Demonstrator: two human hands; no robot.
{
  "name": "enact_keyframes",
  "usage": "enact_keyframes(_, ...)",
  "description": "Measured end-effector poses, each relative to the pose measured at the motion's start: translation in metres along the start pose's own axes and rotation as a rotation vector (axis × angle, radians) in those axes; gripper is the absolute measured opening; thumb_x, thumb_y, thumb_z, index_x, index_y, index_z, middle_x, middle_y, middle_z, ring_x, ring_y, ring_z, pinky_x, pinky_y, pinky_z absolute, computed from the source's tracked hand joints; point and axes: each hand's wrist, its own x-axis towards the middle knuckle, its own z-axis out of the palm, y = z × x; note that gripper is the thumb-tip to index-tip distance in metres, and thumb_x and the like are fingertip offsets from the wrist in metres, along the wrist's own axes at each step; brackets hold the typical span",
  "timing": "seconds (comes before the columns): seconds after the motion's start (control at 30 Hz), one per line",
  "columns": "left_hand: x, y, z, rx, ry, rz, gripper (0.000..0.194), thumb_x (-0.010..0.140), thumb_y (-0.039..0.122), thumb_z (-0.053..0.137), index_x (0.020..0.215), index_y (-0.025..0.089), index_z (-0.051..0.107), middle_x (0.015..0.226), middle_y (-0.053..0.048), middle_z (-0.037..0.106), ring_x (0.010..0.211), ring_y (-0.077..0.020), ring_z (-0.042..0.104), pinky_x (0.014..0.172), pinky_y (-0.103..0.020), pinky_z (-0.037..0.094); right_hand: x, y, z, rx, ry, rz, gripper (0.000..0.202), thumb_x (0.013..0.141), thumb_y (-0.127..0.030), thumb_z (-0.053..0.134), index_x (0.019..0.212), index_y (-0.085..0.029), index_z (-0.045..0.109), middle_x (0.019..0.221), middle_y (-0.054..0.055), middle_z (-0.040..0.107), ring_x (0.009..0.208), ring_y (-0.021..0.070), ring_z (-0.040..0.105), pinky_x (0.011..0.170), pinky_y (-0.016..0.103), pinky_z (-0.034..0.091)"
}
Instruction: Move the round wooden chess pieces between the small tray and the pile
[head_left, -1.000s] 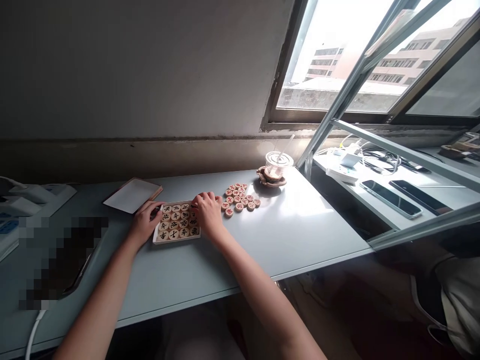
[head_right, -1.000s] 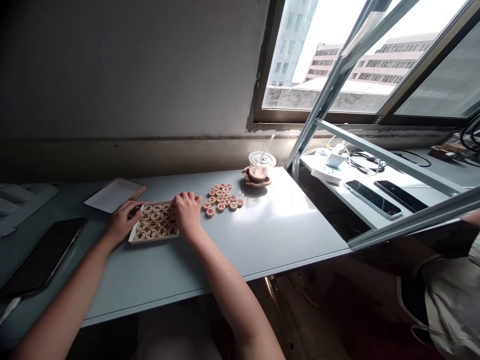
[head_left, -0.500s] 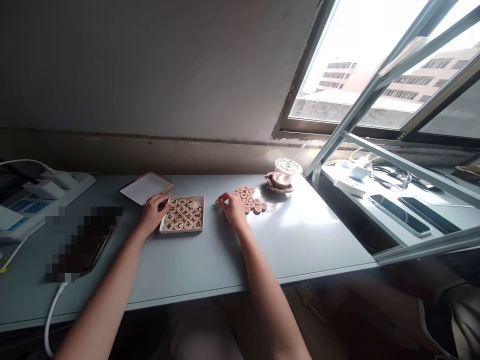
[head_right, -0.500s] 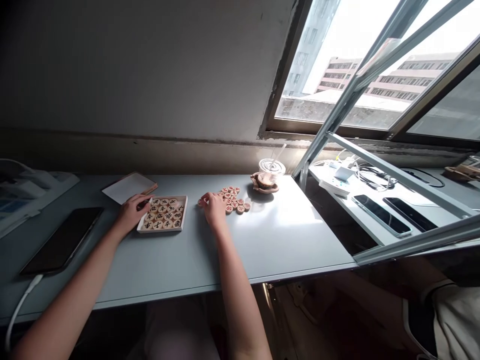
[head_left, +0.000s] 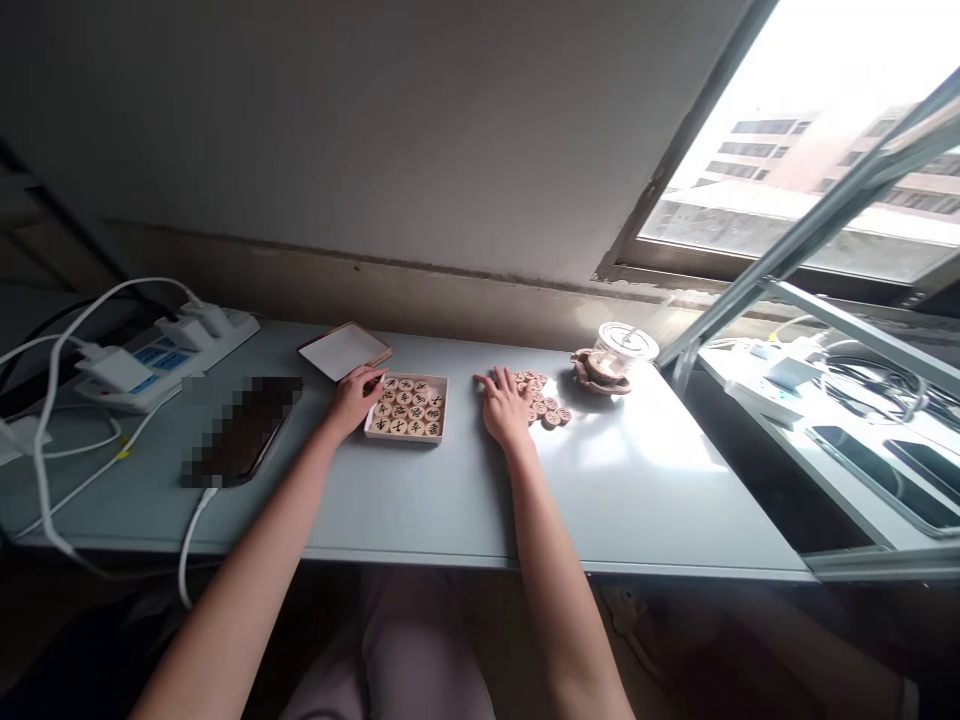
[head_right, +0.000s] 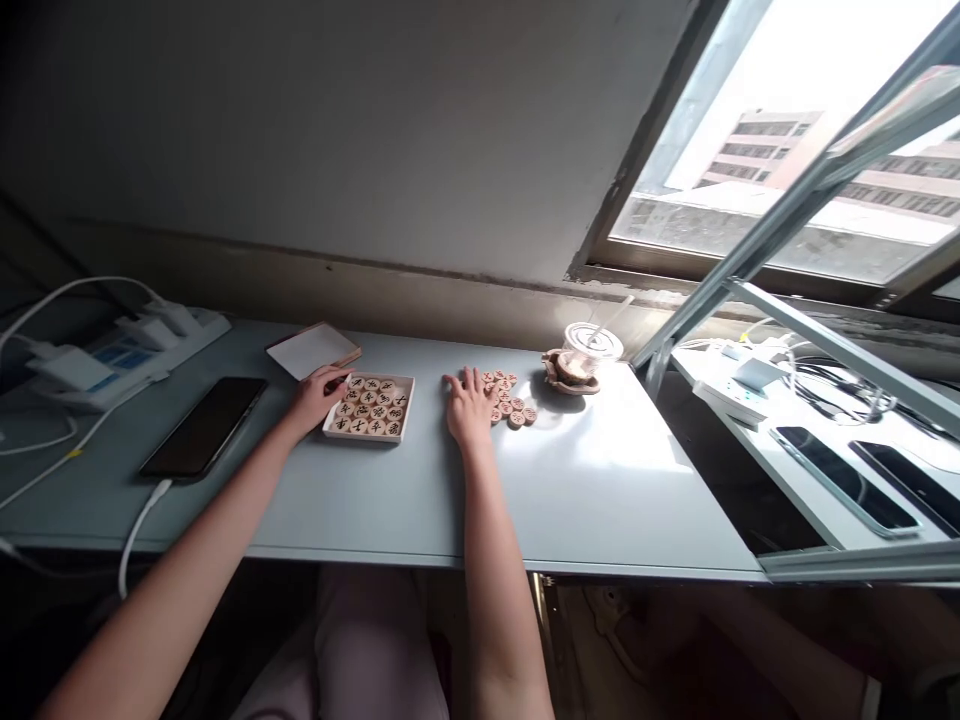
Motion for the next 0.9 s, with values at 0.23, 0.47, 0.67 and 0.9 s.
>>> enact_keyframes(0.23,0.0,0.002,0.001,-0.025,0.022,-0.007,0.029,0.081,0.016,0.051,0.105,0.015,0.065,0.1,-0.008,0.064,0.09,-0.0174,0.06,0.088,-0.034,0.049,0.005,0.023,-0.008,-0.032,0.187,0.145,0.044,0.09,-0.016,0.03,0.123,-0.022,0.058,0.15,0.007,0.031,0.139,0.0284,0.02,0.107,0.06,0.012)
enact_keyframes(0.47,0.001,0.004,0.003,-0.054,0.006,-0.027,0.028,0.081,0.014,0.05,0.105,0.015,0.065,0.101,-0.008,0.064,0.087,-0.0157,0.061,0.087,-0.032,0.049,-0.007,-0.038,-0.026,0.111,0.191,-0.315,0.032,0.096,-0.034,0.037,0.11,-0.028,0.064,0.128,0.004,0.057,0.115,0.0224,0.046,0.095,0.042,0.029)
enact_keyframes(0.67,0.002,0.007,0.002,-0.074,-0.004,-0.044,0.027,0.082,0.015,0.05,0.105,0.015,0.064,0.105,-0.008,0.063,0.088,-0.0157,0.061,0.087,-0.032,0.05,-0.011,-0.047,-0.022,0.121,0.08,-0.349,0.024,0.093,-0.037,0.046,0.098,-0.03,0.068,0.125,0.002,0.059,0.114,0.025,0.045,0.092,0.044,0.025)
enact_keyframes(0.9,0.001,0.008,0.001,-0.096,-0.006,-0.047,0.027,0.081,0.013,0.05,0.104,0.017,0.064,0.106,-0.008,0.064,0.096,-0.0176,0.061,0.092,-0.034,0.048,-0.009,-0.051,-0.023,0.297,-0.002,-0.358,0.012,0.089,-0.032,0.05,0.096,-0.027,0.059,0.103,0.0,0.068,0.107,0.0218,0.051,0.097,0.043,0.022)
